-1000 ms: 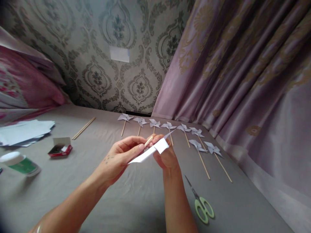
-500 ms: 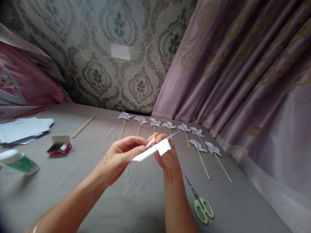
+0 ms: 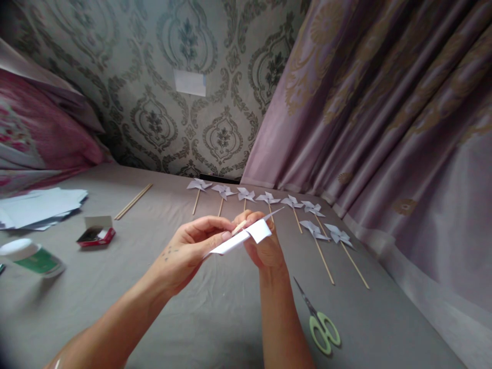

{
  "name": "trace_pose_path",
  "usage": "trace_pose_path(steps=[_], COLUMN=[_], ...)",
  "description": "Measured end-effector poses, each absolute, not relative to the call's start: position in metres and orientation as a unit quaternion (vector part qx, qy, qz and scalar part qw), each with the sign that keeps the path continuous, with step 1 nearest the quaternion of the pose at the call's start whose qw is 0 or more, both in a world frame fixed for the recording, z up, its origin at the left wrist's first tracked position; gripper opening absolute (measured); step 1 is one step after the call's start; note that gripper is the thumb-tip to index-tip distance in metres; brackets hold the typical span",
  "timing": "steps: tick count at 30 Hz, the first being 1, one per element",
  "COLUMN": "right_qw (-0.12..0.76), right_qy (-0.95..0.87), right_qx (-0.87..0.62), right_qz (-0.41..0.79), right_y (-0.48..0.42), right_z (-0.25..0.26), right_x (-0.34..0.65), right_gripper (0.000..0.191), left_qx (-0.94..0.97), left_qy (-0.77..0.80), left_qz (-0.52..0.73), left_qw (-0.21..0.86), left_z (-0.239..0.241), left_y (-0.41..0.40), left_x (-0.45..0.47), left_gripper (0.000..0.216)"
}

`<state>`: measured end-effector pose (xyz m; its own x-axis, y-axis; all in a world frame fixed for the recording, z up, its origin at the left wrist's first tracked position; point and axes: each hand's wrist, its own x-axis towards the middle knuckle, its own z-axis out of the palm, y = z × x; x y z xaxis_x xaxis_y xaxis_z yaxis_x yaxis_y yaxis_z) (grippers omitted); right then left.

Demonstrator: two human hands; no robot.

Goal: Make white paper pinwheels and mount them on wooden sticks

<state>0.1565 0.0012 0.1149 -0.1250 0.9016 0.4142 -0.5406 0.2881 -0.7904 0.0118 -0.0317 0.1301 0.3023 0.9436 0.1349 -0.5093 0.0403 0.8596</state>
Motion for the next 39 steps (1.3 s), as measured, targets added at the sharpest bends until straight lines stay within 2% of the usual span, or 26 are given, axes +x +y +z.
trace_pose_path(steps=[10,14,21,31,36,39], right_qw=[0.636,0.633,0.638,0.598,0.591,0.58], right_qy=[-0.501,-0.51,-0.52,-0.537,-0.545,-0.568], right_qx=[-0.205,-0.236,-0.321,-0.417,-0.441,-0.447], right_qz=[0.55,0.532,0.469,0.424,0.399,0.375], right_y=[0.0,0.0,0.002,0.016,0.018,0.014], right_z=[0.115,0.113,0.107,0.092,0.091,0.095], right_x=[0.158,0.16,0.156,0.15,0.154,0.153], right_gripper=[0.023,0.029,0.016,0.027,0.03,0.03], left_qx=[0.431,0.432,0.392,0.393,0.469,0.522], left_qy=[0.247,0.258,0.251,0.246,0.209,0.188], left_qz=[0.541,0.532,0.534,0.524,0.473,0.453], left_qw=[0.678,0.681,0.706,0.715,0.716,0.698], left_z=[0.131,0.127,0.109,0.067,0.061,0.066], left_y=[-0.029,-0.022,-0.001,0.023,0.029,0.03], left_x=[0.011,0.008,0.004,0.001,-0.014,-0.021], left_gripper=[0.019,0.02,0.024,0.02,0.046,0.05])
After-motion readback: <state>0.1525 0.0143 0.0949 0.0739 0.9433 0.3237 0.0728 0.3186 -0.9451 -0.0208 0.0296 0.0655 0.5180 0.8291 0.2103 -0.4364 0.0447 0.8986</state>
